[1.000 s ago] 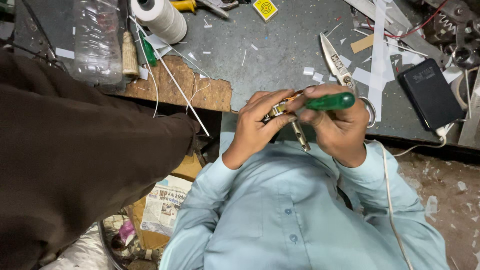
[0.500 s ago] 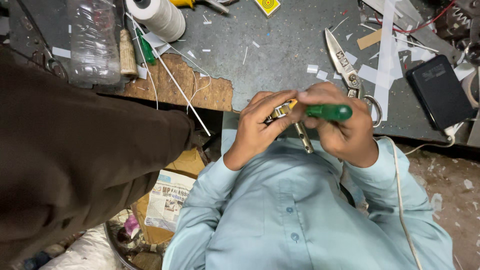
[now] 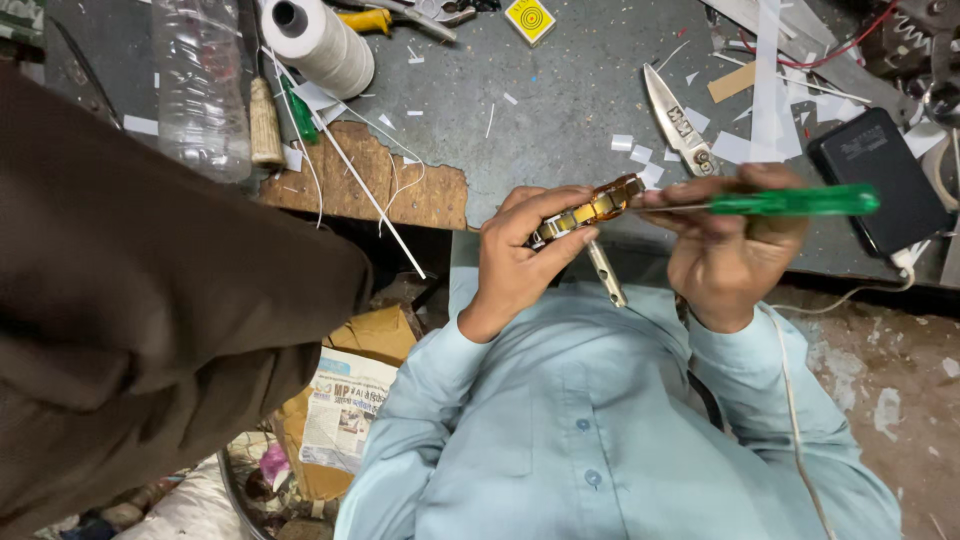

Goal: The person assembles a circular electrical component by inserting small white pieces into slots and securing them with a green screwdriver. They also use a match to heat a wire and cut a white strip with scissors.

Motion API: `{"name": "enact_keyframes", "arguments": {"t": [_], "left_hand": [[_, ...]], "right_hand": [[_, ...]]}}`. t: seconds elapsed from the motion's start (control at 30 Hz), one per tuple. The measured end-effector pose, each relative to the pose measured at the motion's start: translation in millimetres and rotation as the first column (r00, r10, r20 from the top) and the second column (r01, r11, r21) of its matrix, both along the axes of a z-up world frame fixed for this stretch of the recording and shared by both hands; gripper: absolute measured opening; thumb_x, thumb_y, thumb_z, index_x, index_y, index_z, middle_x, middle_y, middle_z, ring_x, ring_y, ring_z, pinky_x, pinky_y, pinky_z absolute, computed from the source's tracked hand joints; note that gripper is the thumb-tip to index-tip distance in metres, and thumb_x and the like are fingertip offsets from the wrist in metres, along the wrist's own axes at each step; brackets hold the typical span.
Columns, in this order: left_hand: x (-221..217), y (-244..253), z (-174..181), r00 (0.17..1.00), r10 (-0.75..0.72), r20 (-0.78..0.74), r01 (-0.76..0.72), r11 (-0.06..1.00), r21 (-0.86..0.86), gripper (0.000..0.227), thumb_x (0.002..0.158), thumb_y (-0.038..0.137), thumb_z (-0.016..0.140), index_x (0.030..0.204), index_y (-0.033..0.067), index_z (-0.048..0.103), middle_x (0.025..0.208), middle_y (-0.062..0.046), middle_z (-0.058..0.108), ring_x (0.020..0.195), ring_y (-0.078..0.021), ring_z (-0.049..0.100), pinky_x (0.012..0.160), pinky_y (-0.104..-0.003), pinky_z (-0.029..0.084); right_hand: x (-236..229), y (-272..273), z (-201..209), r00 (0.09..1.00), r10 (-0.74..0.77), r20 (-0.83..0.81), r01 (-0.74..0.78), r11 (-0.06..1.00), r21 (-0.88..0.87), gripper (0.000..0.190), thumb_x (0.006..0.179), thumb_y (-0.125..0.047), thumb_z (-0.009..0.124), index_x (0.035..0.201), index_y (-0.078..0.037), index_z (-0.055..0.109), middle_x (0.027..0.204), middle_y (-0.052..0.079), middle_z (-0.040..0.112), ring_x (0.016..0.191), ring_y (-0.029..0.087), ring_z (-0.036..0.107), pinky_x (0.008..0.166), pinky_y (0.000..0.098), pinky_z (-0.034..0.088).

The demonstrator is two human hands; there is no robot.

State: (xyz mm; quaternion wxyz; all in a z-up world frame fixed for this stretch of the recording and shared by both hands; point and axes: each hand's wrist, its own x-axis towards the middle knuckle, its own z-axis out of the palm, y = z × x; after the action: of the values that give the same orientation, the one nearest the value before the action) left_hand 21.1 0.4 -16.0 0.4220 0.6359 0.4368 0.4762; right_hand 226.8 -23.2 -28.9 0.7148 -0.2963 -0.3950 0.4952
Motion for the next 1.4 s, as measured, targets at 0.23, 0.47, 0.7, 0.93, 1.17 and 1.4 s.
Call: {"name": "enact_keyframes", "arguments": {"t": [0.23, 0.47, 0.7, 0.93, 1.17, 1.4], "left_hand": [[7, -2, 3, 0.998, 0.051, -0.043, -0.052, 0.999, -0.005, 0.035, 0.086, 0.006, 0.084, 0.119, 0.0078, 0.074, 0.119, -0.005, 0.076, 0.107, -0.0200, 0.070, 0.096, -0.032, 0.057], [-3, -5, 1, 1.000, -0.004, 0.010, 0.005, 0.999, -0.036, 0.041, 0.084, 0.005, 0.085, 0.122, 0.0057, 0.071, 0.122, -0.009, 0.074, 0.106, -0.0206, 0.070, 0.093, -0.031, 0.056], [-6, -10, -2, 1.000, -0.013, 0.016, 0.014, 0.999, -0.048, 0.042, 0.085, 0.002, 0.084, 0.124, 0.0028, 0.070, 0.125, -0.013, 0.073, 0.113, -0.0229, 0.070, 0.099, -0.032, 0.057], [-6, -7, 3, 0.999, -0.025, -0.021, 0.024, 0.998, -0.058, 0.041, 0.086, 0.002, 0.083, 0.124, 0.0023, 0.069, 0.126, -0.014, 0.072, 0.116, -0.0239, 0.070, 0.101, -0.033, 0.056], [-4, -5, 2, 0.999, -0.027, -0.035, 0.025, 0.997, -0.066, 0.042, 0.085, 0.003, 0.084, 0.124, 0.0026, 0.069, 0.126, -0.013, 0.073, 0.114, -0.0231, 0.070, 0.099, -0.033, 0.057], [-4, -7, 1, 1.000, -0.006, -0.011, 0.006, 1.000, -0.021, 0.042, 0.085, 0.004, 0.085, 0.124, 0.0036, 0.070, 0.125, -0.012, 0.073, 0.117, -0.0235, 0.069, 0.102, -0.034, 0.056]], "right_hand": [[12, 18, 40, 0.583, -0.045, 0.811, -0.453, 0.810, 0.371, 0.016, 0.093, -0.015, 0.073, 0.099, -0.003, 0.064, 0.097, 0.022, 0.072, 0.101, 0.041, 0.075, 0.092, 0.0489, 0.063], [63, 47, 49, 0.587, -0.153, 0.795, 0.319, 0.946, -0.054, 0.014, 0.110, -0.010, 0.065, 0.113, 0.002, 0.061, 0.100, 0.017, 0.072, 0.086, 0.029, 0.073, 0.079, 0.0428, 0.056], [74, 37, -2, -0.166, -0.179, 0.970, 0.343, 0.911, 0.227, 0.018, 0.094, -0.002, 0.075, 0.111, -0.007, 0.071, 0.112, 0.015, 0.067, 0.109, 0.037, 0.061, 0.096, 0.0479, 0.046], [25, -12, -3, -0.129, -0.057, 0.990, 0.164, 0.983, 0.078, 0.034, 0.086, -0.009, 0.078, 0.119, -0.006, 0.074, 0.136, 0.024, 0.058, 0.134, 0.045, 0.049, 0.113, 0.0558, 0.039], [22, -13, -1, -0.063, -0.067, 0.996, 0.093, 0.993, 0.072, 0.059, 0.075, -0.031, 0.083, 0.122, 0.002, 0.072, 0.134, 0.028, 0.054, 0.133, 0.049, 0.044, 0.110, 0.0601, 0.037], [18, -11, -2, 0.236, 0.049, 0.970, -0.018, 0.999, -0.046, 0.016, 0.082, -0.010, 0.081, 0.097, -0.005, 0.078, 0.112, 0.017, 0.073, 0.111, 0.036, 0.063, 0.098, 0.0482, 0.050]]}}
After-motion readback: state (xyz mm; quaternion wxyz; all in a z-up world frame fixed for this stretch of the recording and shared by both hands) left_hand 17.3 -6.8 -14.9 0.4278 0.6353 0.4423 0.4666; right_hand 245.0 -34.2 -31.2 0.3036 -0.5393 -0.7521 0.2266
